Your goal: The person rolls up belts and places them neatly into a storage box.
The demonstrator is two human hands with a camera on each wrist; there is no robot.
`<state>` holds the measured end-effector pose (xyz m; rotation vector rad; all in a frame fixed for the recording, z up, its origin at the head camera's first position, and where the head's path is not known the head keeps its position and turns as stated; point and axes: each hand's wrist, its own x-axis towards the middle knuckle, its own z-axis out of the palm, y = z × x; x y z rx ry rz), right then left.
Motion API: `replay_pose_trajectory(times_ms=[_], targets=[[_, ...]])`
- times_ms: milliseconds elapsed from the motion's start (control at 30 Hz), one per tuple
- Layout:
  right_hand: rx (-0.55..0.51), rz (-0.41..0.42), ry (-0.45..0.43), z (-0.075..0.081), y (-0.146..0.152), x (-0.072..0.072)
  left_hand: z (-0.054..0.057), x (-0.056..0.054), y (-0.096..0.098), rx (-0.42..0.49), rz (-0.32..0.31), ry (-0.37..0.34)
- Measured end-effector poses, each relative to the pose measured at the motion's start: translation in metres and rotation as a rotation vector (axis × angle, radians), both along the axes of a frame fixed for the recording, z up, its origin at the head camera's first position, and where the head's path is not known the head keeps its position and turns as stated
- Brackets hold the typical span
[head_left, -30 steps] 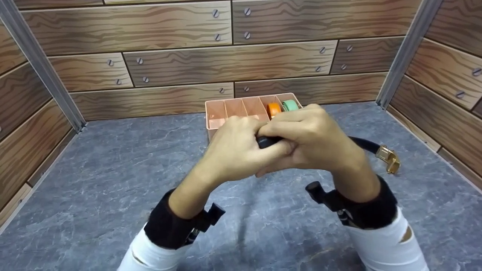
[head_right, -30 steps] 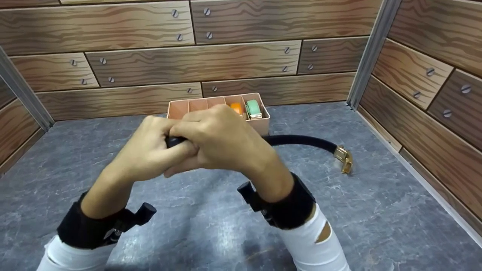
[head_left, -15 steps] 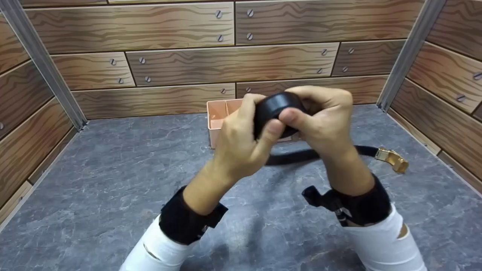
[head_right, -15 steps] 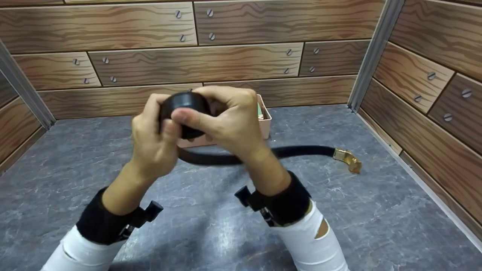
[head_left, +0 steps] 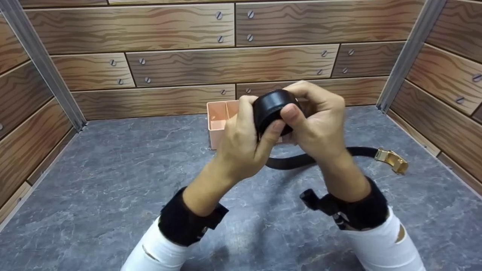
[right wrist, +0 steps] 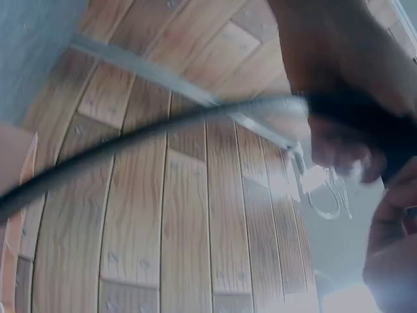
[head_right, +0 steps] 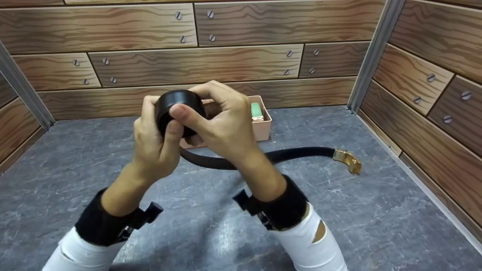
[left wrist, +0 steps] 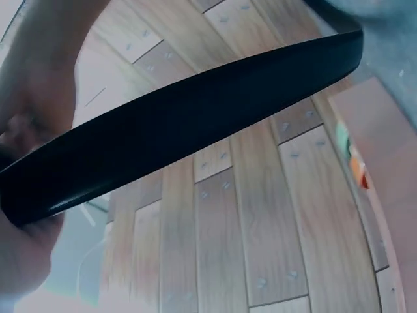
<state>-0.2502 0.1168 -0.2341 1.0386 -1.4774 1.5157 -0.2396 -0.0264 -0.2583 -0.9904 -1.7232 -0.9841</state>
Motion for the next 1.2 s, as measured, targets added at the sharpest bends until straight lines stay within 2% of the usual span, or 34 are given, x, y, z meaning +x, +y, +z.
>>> replay_pose_trajectory(times_ms=[67, 167, 200, 300, 367, 467, 633, 700, 800, 900, 967, 1067, 1200], targets=[[0.107, -0.133, 0.099, 0.002, 0.005, -0.002, 0.004, 0.003, -0.005, -0.139, 0.023, -0.054], [0.291, -0.4, 0.255, 0.004, 0.012, -0.001, 0.01, 0.007, -0.01, -0.366, 0.053, -0.145], [0.338, -0.461, 0.295, 0.004, 0.014, 0.0, 0.011, 0.008, -0.011, -0.429, 0.062, -0.17], [0.402, -0.539, 0.377, 0.002, 0.014, 0.002, 0.014, 0.01, -0.014, -0.532, 0.059, -0.239], [0.366, -0.536, 0.409, 0.0, 0.012, 0.0, 0.014, 0.011, -0.016, -0.54, 0.057, -0.249], [0.235, -0.493, 0.413, -0.003, 0.01, -0.004, 0.01, 0.01, -0.013, -0.465, 0.042, -0.176], [-0.081, -0.322, 0.244, -0.005, 0.008, -0.009, -0.006, 0.004, 0.009, -0.192, 0.012, 0.036], [-0.134, -0.274, 0.195, -0.005, 0.008, -0.008, -0.01, 0.005, 0.014, -0.142, 0.024, 0.078], [-0.067, -0.292, 0.213, -0.003, 0.009, -0.007, -0.008, 0.008, 0.012, -0.194, 0.105, 0.093], [0.075, -0.381, 0.314, -0.001, 0.01, -0.005, -0.001, 0.012, 0.004, -0.314, 0.177, 0.051], [0.12, -0.42, 0.367, -0.001, 0.01, -0.003, 0.003, 0.015, 0.001, -0.383, 0.195, 0.017], [0.086, -0.426, 0.38, -0.003, 0.008, -0.001, 0.005, 0.018, -0.002, -0.424, 0.186, 0.009], [-0.049, -0.359, 0.335, -0.005, 0.005, -0.002, 0.004, 0.014, 0.002, -0.358, 0.147, 0.118]])
